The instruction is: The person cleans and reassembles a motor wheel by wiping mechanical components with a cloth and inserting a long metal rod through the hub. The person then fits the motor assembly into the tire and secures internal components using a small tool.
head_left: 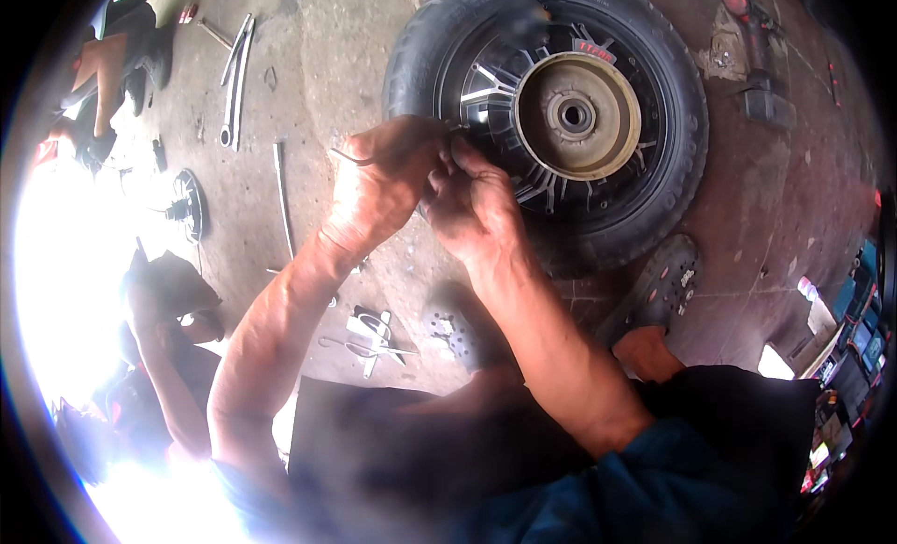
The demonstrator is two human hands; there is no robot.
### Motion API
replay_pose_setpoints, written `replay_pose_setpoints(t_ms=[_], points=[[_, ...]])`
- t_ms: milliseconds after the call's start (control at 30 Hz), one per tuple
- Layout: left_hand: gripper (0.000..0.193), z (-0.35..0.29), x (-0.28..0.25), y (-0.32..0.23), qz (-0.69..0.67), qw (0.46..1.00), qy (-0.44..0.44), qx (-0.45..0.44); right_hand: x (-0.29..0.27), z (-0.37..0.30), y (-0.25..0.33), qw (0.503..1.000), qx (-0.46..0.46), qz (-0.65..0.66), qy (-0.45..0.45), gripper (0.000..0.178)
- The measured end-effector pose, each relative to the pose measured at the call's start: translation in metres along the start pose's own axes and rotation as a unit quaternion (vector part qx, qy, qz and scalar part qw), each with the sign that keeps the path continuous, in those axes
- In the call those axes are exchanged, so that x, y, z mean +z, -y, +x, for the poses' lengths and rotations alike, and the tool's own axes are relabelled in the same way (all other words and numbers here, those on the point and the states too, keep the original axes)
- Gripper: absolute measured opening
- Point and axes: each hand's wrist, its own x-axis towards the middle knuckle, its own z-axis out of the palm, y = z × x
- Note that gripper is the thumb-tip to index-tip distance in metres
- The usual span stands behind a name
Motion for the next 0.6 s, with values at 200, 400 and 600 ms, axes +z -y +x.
replay_pose_setpoints(t_ms=[200, 400, 600], points=[[0.018, 0.013, -0.009, -0.017, -0.249, 0.949, 0.028, -0.190, -0.005, -0.001, 0.006, 0.999, 0.021, 0.022, 0.044, 0.017], [0.018, 0.032, -0.017, -0.017, -0.165, 0.975, 0.092, -0.117, -0.032, 0.012, 0.009, 0.989, 0.061, 0.057, 0.119, 0.022], [0.021, 0.046, -0.021, -0.021, -0.136, 0.961, 0.160, -0.182, -0.008, 0.002, 0.010, 0.998, 0.032, 0.025, 0.051, 0.026]])
